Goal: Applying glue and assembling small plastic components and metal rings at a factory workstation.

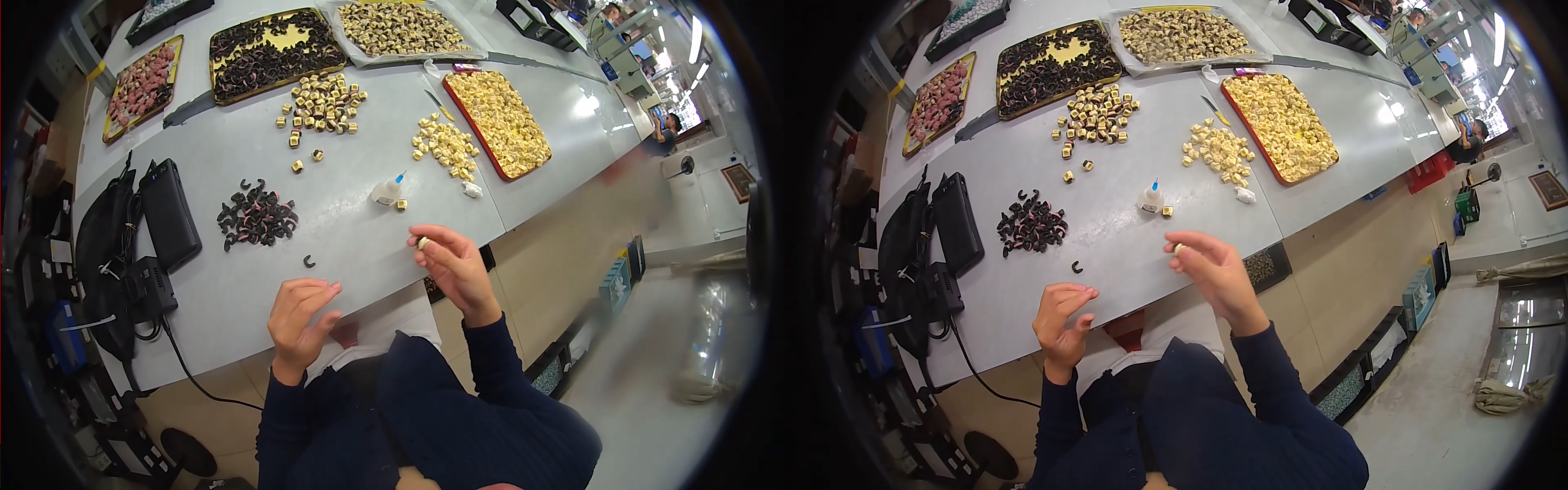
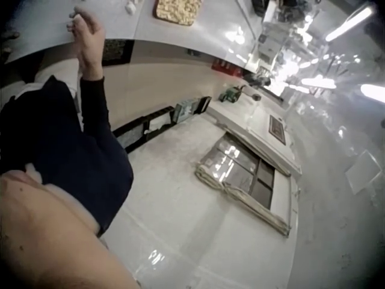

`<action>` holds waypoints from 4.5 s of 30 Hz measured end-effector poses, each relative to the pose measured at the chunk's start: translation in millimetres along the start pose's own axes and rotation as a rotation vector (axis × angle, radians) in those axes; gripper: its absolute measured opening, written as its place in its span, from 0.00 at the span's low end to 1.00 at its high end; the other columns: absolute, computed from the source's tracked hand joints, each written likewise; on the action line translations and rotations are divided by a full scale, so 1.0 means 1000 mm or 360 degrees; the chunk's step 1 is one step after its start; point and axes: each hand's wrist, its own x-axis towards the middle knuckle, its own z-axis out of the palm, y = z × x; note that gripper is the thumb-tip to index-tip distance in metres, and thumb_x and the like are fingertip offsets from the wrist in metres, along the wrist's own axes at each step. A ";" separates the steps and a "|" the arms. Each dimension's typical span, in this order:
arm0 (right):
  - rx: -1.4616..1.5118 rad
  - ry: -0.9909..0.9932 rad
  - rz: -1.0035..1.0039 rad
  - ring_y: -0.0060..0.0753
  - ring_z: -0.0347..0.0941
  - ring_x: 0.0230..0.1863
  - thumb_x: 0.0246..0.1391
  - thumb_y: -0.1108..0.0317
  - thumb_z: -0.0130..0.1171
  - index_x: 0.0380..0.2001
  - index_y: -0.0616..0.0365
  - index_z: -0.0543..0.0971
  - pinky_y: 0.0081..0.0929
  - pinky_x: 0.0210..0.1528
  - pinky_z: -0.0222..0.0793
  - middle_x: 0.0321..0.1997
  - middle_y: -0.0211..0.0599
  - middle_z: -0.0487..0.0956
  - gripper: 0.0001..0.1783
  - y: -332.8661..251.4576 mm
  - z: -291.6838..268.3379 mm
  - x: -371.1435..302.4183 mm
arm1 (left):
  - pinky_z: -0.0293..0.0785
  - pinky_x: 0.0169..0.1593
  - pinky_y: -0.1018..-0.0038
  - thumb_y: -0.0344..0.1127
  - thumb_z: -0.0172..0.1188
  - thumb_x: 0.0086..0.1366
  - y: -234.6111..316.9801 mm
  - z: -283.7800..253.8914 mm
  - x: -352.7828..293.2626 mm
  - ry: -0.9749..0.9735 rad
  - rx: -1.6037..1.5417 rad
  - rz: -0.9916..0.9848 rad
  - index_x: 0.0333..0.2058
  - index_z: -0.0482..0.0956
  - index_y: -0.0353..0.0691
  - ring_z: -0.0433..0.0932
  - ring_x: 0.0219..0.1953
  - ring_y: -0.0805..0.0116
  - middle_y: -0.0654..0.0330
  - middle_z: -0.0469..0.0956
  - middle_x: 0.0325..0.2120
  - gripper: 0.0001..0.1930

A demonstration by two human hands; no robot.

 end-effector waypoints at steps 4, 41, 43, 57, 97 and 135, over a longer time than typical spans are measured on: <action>0.0004 0.0158 -0.0156 0.23 0.72 0.41 0.59 0.73 0.57 0.53 0.68 0.74 0.19 0.48 0.69 0.48 0.43 0.77 0.18 -0.004 -0.012 0.002 | 0.74 0.42 0.68 0.44 0.61 0.64 -0.001 0.001 0.000 0.0001 0.0002 -0.0013 0.37 0.81 0.36 0.77 0.37 0.57 0.56 0.82 0.32 0.15; -0.0065 0.0478 -0.0581 0.14 0.61 0.26 0.63 0.64 0.56 0.41 0.69 0.76 0.09 0.28 0.58 0.33 0.34 0.73 0.15 0.009 -0.067 0.008 | 0.73 0.43 0.67 0.32 0.57 0.64 0.006 -0.030 -0.019 0.0177 0.0340 -0.0168 0.36 0.81 0.34 0.76 0.38 0.56 0.54 0.80 0.32 0.08; -0.0030 0.0483 -0.0589 0.14 0.62 0.26 0.62 0.65 0.57 0.40 0.70 0.78 0.10 0.28 0.58 0.32 0.34 0.74 0.15 0.011 -0.069 0.010 | 0.73 0.43 0.67 0.29 0.61 0.59 0.006 -0.033 -0.016 0.0181 0.0396 -0.0182 0.37 0.81 0.35 0.77 0.38 0.55 0.55 0.79 0.32 0.08; -0.1253 0.0475 -0.0544 0.19 0.73 0.39 0.63 0.67 0.55 0.54 0.66 0.75 0.16 0.42 0.70 0.47 0.37 0.80 0.19 -0.009 -0.037 0.065 | 0.67 0.46 0.67 0.31 0.71 0.48 0.003 -0.027 -0.011 -0.0050 0.0703 -0.0319 0.46 0.80 0.41 0.73 0.42 0.61 0.62 0.78 0.36 0.23; -0.1181 0.0524 -0.0951 0.24 0.78 0.38 0.55 0.78 0.61 0.42 0.66 0.79 0.21 0.42 0.74 0.37 0.36 0.81 0.10 -0.016 -0.023 0.074 | 0.74 0.42 0.71 0.21 0.71 0.44 -0.003 -0.024 -0.008 0.0109 0.0474 -0.0286 0.47 0.80 0.40 0.76 0.39 0.63 0.62 0.83 0.31 0.27; -0.0196 -0.0430 0.0428 0.26 0.79 0.43 0.55 0.75 0.63 0.39 0.66 0.77 0.23 0.48 0.75 0.39 0.40 0.82 0.09 0.040 0.071 0.012 | 0.77 0.40 0.71 0.23 0.74 0.43 -0.002 -0.019 -0.011 0.0072 0.0075 -0.0021 0.44 0.78 0.37 0.77 0.39 0.61 0.58 0.84 0.32 0.26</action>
